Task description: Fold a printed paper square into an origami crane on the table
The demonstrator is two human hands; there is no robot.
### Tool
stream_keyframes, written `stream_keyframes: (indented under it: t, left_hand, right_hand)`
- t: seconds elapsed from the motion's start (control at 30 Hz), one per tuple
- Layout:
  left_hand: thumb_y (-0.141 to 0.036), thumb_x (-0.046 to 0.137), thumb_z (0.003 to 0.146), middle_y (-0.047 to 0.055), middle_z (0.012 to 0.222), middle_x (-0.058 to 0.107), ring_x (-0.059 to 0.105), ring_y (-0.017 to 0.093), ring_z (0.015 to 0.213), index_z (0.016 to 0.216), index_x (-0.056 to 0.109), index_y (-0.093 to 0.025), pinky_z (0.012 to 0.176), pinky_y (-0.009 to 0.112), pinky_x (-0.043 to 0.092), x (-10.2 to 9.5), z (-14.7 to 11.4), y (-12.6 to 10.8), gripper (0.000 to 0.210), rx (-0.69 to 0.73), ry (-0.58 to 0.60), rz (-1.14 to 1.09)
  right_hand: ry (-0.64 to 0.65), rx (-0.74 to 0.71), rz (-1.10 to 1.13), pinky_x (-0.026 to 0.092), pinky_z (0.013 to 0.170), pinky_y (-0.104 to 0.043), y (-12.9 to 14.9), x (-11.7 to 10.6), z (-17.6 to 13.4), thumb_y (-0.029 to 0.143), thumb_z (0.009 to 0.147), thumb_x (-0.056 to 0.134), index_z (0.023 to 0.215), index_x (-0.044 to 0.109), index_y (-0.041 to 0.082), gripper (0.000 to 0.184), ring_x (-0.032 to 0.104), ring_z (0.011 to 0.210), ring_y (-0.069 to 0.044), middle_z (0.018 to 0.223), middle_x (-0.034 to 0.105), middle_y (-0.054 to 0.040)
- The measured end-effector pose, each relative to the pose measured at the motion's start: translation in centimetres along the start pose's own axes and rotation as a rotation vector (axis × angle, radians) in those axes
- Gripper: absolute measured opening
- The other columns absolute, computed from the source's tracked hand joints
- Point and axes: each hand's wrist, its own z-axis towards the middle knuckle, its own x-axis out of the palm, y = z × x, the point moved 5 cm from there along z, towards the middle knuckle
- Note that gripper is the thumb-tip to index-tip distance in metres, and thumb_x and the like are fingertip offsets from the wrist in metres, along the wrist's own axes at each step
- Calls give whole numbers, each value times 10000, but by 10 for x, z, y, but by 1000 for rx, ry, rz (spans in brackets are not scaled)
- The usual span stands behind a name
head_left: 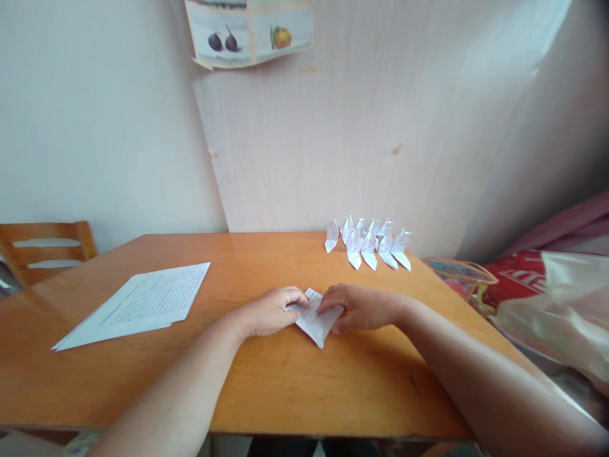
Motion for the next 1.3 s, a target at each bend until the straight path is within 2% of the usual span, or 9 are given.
stream_keyframes:
  t: [0.2,0.43,0.83,1.3]
  left_hand:
    - [-157,491,832,16,1090,650,592,198,1034,962,660,-233,933,319,450,-4,-4,2,227,-17,25,19]
    - [-137,487,811,18,1095,651,588,198,1030,910,648,-225,932,321,445,-3,-5,0,208,-10,35,25]
    - [-154,512,810,23,1099,646,586,199,1063,908,648,-217,942,314,438,-5,-8,-3,178,-42,49,8]
    - [-172,545,805,20,1121,655,601,200,1013,937,665,-227,916,314,448,-5,-9,-4,187,-36,55,-21]
  right_hand:
    - [-68,12,136,489,835,-296,-6,3,-8,136,791,656,1048,700,221,274,615,953,-177,1095,633,-49]
    - [-126,3,159,483,863,-307,-9,4,-7,106,823,606,982,696,206,208,617,954,-178,1049,665,-47]
    - [-119,23,157,490,830,-296,-8,6,-8,128,813,623,974,699,209,195,619,928,-172,1044,657,-49]
    - [-123,2,194,482,886,-317,-5,3,-9,126,836,614,978,693,222,189,619,970,-173,1064,671,-41]
